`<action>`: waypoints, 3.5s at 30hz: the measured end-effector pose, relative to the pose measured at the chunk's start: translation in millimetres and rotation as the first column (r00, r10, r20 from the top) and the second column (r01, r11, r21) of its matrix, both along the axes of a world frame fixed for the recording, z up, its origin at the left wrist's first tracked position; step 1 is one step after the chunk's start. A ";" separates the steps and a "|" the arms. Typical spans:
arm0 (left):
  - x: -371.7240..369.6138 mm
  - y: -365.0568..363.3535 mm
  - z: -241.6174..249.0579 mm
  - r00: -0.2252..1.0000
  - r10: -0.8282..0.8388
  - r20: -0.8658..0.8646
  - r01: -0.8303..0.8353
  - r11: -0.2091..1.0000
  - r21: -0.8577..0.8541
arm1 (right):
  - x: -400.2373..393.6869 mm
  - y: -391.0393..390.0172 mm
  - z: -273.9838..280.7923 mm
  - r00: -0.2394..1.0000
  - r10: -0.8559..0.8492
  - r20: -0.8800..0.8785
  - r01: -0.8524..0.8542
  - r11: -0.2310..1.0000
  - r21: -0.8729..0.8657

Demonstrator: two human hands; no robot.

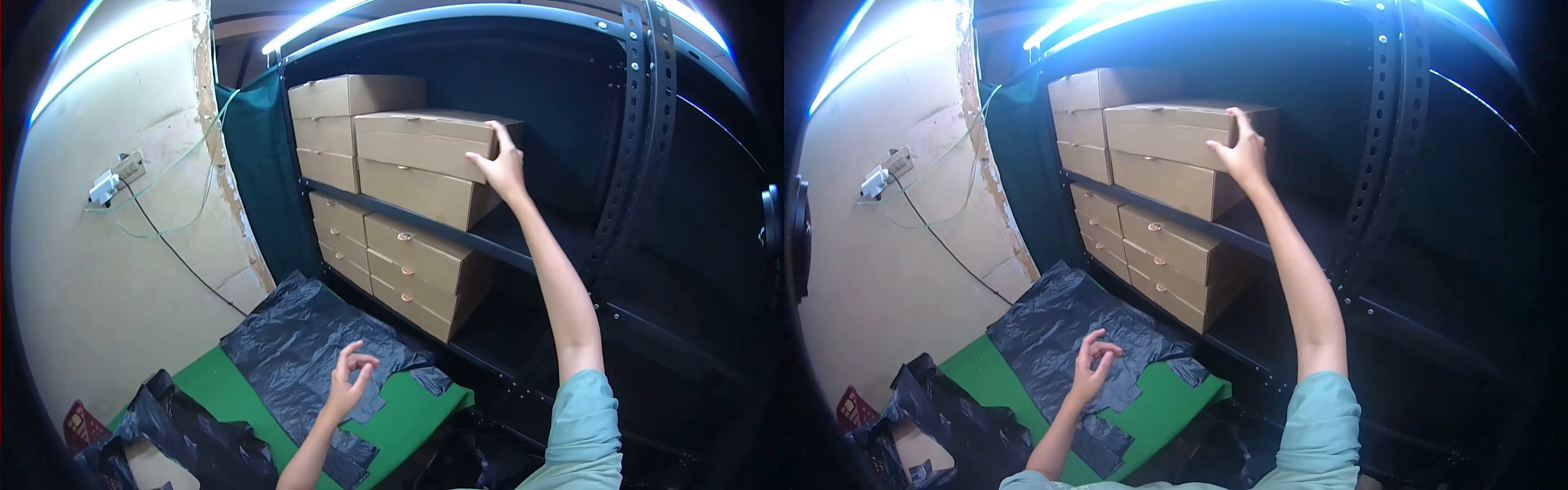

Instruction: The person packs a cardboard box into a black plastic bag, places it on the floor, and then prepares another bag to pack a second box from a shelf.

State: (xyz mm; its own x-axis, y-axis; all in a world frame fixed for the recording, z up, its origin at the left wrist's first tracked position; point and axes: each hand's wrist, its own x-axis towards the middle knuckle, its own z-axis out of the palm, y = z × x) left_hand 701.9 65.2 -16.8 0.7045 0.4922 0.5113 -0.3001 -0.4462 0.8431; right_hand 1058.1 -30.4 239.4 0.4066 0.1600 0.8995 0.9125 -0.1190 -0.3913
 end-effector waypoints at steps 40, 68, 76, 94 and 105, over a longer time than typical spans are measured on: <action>-483.5 -142.6 63.6 0.684 0.561 0.467 -0.069 0.686 -0.724 | -458.0 -140.8 -145.3 0.062 0.873 -0.484 -0.922 0.236 0.308; -651.9 -169.4 118.5 0.784 0.419 -0.458 -0.612 0.646 -0.457 | -628.7 -66.8 -125.5 -0.083 0.587 -0.805 -0.983 0.083 0.162; -689.9 -104.9 103.6 0.610 0.652 -0.451 -0.790 0.545 -0.281 | -675.4 -27.7 -128.8 -0.056 0.662 -0.748 -0.988 0.070 0.136; -581.3 -109.1 35.2 0.467 0.872 -0.147 -0.528 0.408 0.745 | -691.4 30.7 -170.8 0.046 0.722 -0.691 -0.949 0.246 0.195; -578.4 -133.8 59.1 0.316 0.876 -0.364 -0.395 0.470 0.789 | -688.5 34.0 -179.7 0.041 0.740 -0.671 -0.943 0.250 0.218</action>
